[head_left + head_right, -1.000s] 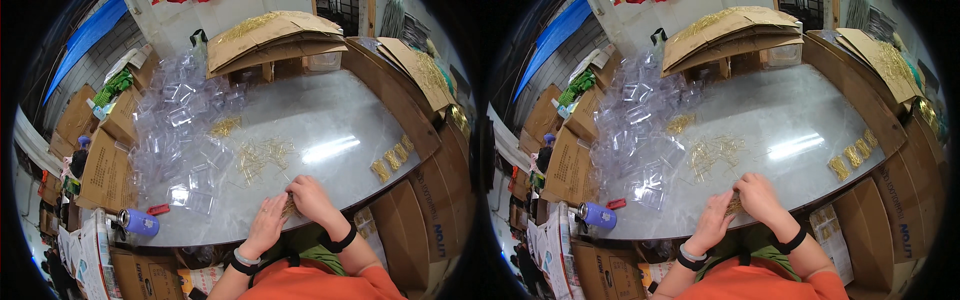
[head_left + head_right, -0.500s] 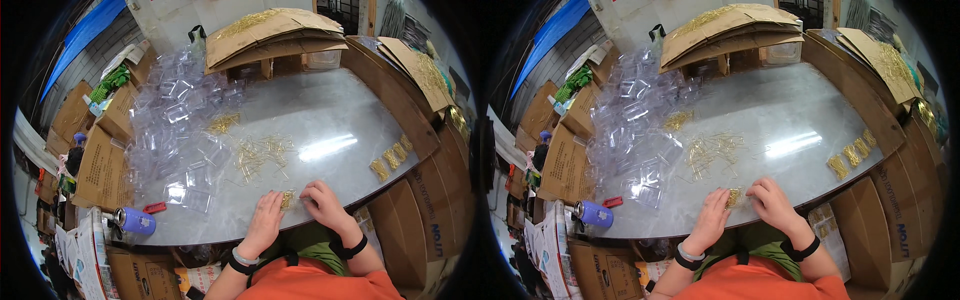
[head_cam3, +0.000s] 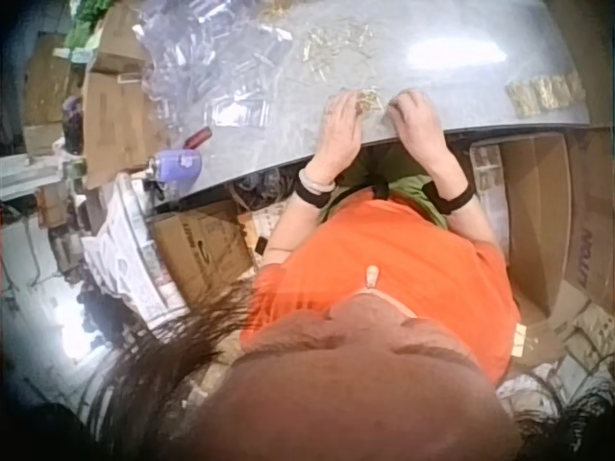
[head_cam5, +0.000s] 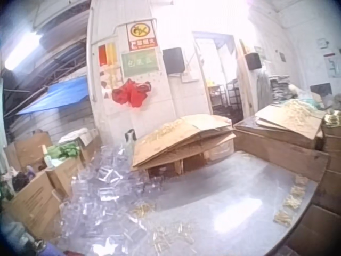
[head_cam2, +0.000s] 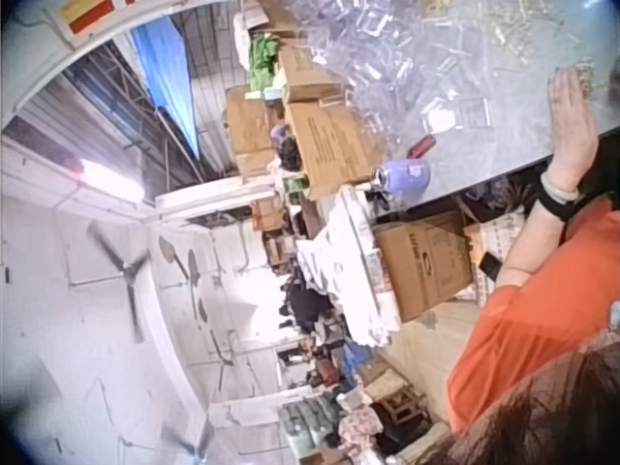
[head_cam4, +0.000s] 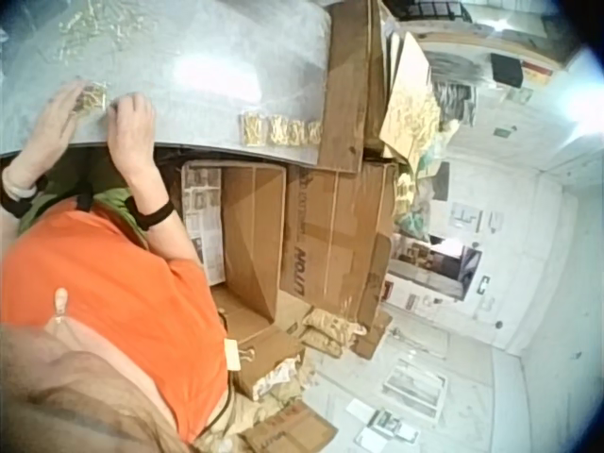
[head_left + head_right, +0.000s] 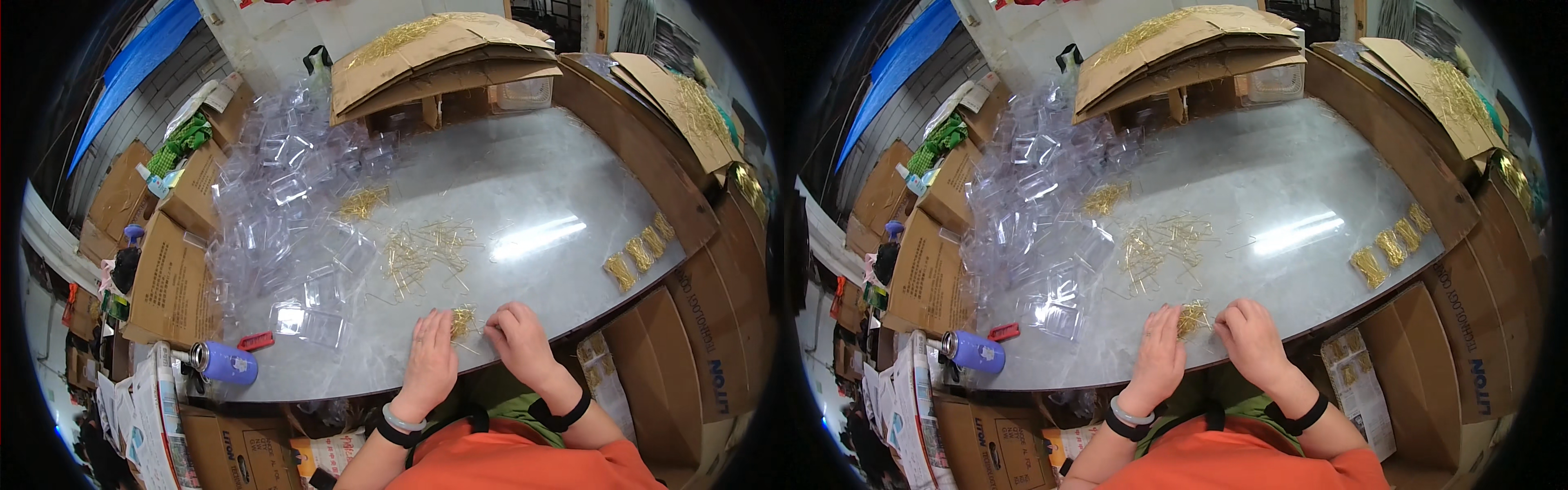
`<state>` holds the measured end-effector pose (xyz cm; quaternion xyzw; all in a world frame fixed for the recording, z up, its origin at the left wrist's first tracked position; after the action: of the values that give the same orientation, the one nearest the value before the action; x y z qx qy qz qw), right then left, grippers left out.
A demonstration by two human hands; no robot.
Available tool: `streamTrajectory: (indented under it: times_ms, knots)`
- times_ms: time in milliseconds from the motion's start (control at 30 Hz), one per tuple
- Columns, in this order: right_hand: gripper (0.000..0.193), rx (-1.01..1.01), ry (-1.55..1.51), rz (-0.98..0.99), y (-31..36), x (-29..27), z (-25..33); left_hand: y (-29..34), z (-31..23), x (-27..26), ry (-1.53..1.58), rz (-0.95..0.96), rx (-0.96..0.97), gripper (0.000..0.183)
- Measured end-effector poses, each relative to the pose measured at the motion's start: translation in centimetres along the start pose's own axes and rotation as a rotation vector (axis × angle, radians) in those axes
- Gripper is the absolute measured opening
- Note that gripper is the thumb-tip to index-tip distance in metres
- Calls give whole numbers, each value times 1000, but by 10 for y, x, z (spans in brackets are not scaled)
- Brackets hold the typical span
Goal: The recorder is sorting and counting small gold-colored metal pins or components into small plastic containers on a workbench.
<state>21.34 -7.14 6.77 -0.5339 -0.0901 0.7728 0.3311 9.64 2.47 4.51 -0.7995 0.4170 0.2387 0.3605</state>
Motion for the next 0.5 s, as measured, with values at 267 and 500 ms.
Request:
streamTrajectory:
  times_ms: [267,500]
  knots:
    - [17,-99,175,132,-14,21,8,0,-2,2,-67,8,10,68]
    - [21,-293,255,141,-32,7,36,-1,-3,0,-34,-13,9,69]
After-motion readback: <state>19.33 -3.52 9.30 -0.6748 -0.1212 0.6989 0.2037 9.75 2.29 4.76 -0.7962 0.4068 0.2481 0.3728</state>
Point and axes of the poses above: each hand's wrist, its own y-axis away from the middle knuckle, its own x-axis out of the palm, z = x × y, the point moved 9 cm from there along -y, towards the middle knuckle, and after that the axes turned 11 degrees about y, right-handed, at the moved point
